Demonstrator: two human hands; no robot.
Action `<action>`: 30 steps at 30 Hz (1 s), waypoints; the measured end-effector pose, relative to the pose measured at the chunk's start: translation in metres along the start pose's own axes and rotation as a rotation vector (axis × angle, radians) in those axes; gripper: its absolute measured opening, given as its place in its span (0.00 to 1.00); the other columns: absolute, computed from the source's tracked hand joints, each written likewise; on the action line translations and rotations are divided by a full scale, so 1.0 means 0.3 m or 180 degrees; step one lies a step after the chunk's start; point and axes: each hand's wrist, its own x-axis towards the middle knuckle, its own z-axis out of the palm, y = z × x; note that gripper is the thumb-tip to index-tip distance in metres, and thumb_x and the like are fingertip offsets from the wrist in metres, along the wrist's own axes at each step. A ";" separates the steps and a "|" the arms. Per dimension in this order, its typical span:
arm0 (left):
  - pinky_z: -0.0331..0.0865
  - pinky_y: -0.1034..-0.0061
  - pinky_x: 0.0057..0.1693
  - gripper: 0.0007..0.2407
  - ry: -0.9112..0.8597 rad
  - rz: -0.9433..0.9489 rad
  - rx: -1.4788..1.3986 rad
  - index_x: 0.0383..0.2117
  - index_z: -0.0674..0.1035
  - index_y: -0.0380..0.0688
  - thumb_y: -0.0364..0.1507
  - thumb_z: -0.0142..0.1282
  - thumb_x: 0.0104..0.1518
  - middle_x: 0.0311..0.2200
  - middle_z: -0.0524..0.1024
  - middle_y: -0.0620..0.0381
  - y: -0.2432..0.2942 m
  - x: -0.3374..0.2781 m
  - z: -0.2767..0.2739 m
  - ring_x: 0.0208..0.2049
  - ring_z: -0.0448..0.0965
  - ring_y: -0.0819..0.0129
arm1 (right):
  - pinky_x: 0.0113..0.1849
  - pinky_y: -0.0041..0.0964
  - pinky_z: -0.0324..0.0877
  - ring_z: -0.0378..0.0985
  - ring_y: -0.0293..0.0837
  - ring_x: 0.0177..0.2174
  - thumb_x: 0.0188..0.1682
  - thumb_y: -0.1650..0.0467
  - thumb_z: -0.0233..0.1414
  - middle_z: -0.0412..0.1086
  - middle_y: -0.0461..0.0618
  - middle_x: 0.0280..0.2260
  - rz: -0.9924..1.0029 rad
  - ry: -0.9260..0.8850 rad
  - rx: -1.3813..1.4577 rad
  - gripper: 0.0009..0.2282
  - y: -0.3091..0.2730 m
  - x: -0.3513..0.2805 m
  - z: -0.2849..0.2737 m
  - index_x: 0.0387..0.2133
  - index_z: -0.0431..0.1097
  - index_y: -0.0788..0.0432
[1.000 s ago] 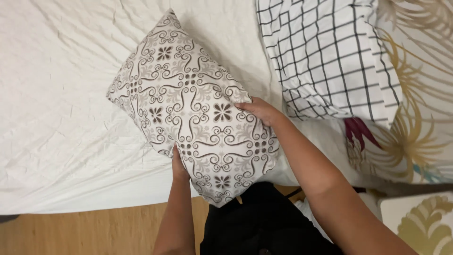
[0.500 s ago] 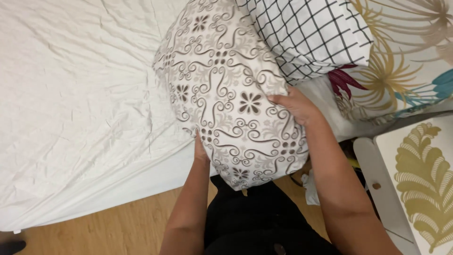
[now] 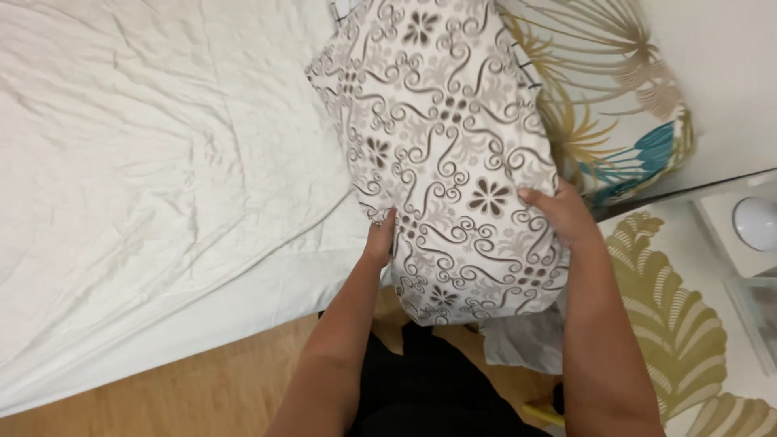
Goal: The person folds a patterned pillowcase on a bed, then picks up a pile of crumpled bedding from the floor and places it on the bed. They proceed to unfold and smooth out a white sheet and a brown duvet cover on the bed surface.
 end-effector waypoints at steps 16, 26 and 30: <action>0.72 0.65 0.58 0.43 0.0824 0.0280 0.1507 0.70 0.51 0.35 0.39 0.64 0.50 0.61 0.68 0.40 -0.146 -0.016 0.217 0.56 0.76 0.53 | 0.60 0.53 0.57 0.60 0.67 0.60 0.51 0.60 0.60 0.60 0.71 0.60 -0.1071 0.0747 -0.2201 0.33 0.491 0.251 -0.172 0.66 0.56 0.62; 0.64 0.66 0.63 0.47 0.1436 -0.0107 0.0935 0.65 0.47 0.27 0.38 0.71 0.49 0.61 0.65 0.40 -0.217 0.096 0.097 0.60 0.69 0.53 | 0.48 0.52 0.65 0.71 0.65 0.47 0.48 0.55 0.59 0.69 0.70 0.48 -0.0485 0.0579 -0.2276 0.35 0.284 0.355 -0.017 0.61 0.57 0.66; 0.74 0.65 0.48 0.30 0.0851 -0.0063 -0.0242 0.55 0.74 0.26 0.33 0.71 0.46 0.45 0.77 0.43 -0.179 0.148 0.115 0.42 0.77 0.58 | 0.42 0.42 0.71 0.78 0.48 0.35 0.59 0.61 0.51 0.77 0.58 0.35 -0.1074 0.0836 -0.1232 0.18 0.276 0.317 0.037 0.47 0.72 0.67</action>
